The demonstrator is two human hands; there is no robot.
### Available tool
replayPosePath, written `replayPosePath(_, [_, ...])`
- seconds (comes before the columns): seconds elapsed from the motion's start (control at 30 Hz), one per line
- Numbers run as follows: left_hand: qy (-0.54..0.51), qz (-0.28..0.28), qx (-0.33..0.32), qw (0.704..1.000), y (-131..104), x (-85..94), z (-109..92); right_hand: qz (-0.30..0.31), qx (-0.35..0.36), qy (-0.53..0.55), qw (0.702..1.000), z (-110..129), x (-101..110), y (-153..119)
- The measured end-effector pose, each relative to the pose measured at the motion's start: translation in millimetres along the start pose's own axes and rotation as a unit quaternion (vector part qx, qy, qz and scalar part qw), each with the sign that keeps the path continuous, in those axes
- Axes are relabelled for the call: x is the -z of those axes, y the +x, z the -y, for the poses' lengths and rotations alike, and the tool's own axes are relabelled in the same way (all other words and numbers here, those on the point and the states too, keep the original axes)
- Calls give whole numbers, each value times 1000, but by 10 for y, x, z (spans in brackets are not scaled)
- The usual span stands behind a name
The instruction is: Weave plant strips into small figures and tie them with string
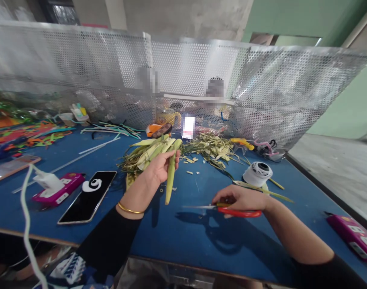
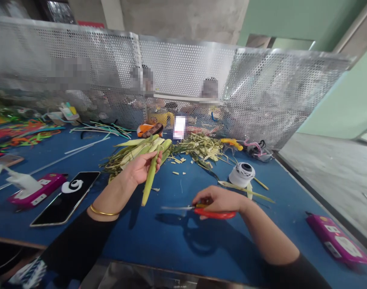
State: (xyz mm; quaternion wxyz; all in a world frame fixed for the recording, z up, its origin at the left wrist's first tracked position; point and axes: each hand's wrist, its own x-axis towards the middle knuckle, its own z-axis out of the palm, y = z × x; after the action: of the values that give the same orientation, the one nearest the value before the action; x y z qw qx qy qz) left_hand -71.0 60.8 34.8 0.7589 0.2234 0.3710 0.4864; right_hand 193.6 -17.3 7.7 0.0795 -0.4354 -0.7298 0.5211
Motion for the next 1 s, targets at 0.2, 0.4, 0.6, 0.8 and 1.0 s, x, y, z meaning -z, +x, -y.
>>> replayPosePath(0.2, [-30, -8, 5, 1000, 14, 19, -80, -182, -79, 10, 980, 80, 6, 545])
replayPosePath(0.4, [-4, -25, -6, 1000, -8, -23, -27, -301, -120, 19, 946, -21, 337, 469])
replayPosePath(0.6, [-10, 2, -10, 1000, -46, -27, -32, -79, 29, -108, 991, 329, -192, 388])
replayPosePath(0.8, [-35, -12, -15, 999, -55, -19, -113, -245, -96, -184, 947, 185, -178, 599])
replayPosePath(1.0, [-21, -9, 2, 1000, -33, -13, -83, -295, -116, -156, 935, -141, 274, 230])
